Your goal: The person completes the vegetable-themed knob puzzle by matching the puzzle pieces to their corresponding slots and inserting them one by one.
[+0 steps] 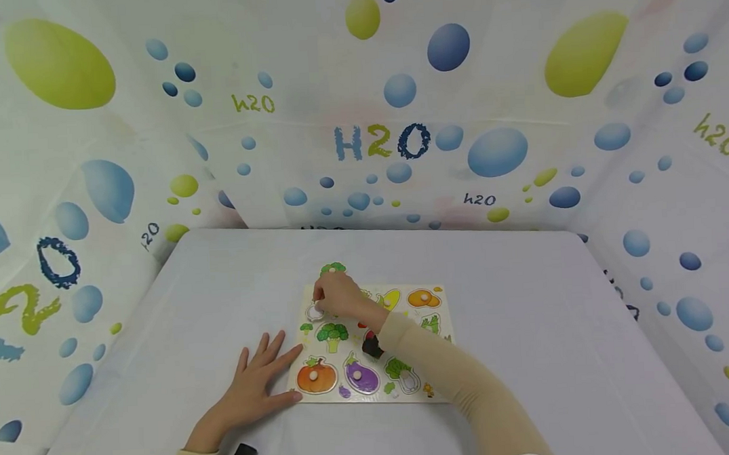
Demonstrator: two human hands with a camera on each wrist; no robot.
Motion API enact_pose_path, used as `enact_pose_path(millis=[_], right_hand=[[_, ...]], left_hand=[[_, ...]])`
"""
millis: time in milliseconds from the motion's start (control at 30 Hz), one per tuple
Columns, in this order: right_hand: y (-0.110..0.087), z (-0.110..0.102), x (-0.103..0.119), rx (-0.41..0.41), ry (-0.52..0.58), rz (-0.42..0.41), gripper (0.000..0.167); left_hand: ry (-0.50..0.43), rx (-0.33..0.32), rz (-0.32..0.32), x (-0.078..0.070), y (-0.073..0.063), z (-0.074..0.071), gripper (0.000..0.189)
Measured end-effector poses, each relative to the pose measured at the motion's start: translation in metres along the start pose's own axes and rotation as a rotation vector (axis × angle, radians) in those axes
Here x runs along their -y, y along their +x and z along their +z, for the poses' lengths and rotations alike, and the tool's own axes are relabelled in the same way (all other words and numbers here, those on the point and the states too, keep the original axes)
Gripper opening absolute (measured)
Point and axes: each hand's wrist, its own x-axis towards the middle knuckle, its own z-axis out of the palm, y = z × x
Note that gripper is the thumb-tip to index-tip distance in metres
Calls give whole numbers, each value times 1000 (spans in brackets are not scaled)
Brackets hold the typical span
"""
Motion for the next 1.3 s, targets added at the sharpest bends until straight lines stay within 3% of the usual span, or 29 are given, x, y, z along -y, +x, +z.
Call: enact_pose_path(millis=[400, 933, 1300], right_hand=[[3, 9, 2, 10, -9, 68, 7], [5, 8, 0, 51, -59, 63, 4], [6, 10, 0, 75, -25, 104, 5]], left_hand=[[8, 4, -2, 1, 0, 0, 79], [5, 6, 9, 1, 1, 0, 78], [14, 3, 0, -1, 0, 0, 78]])
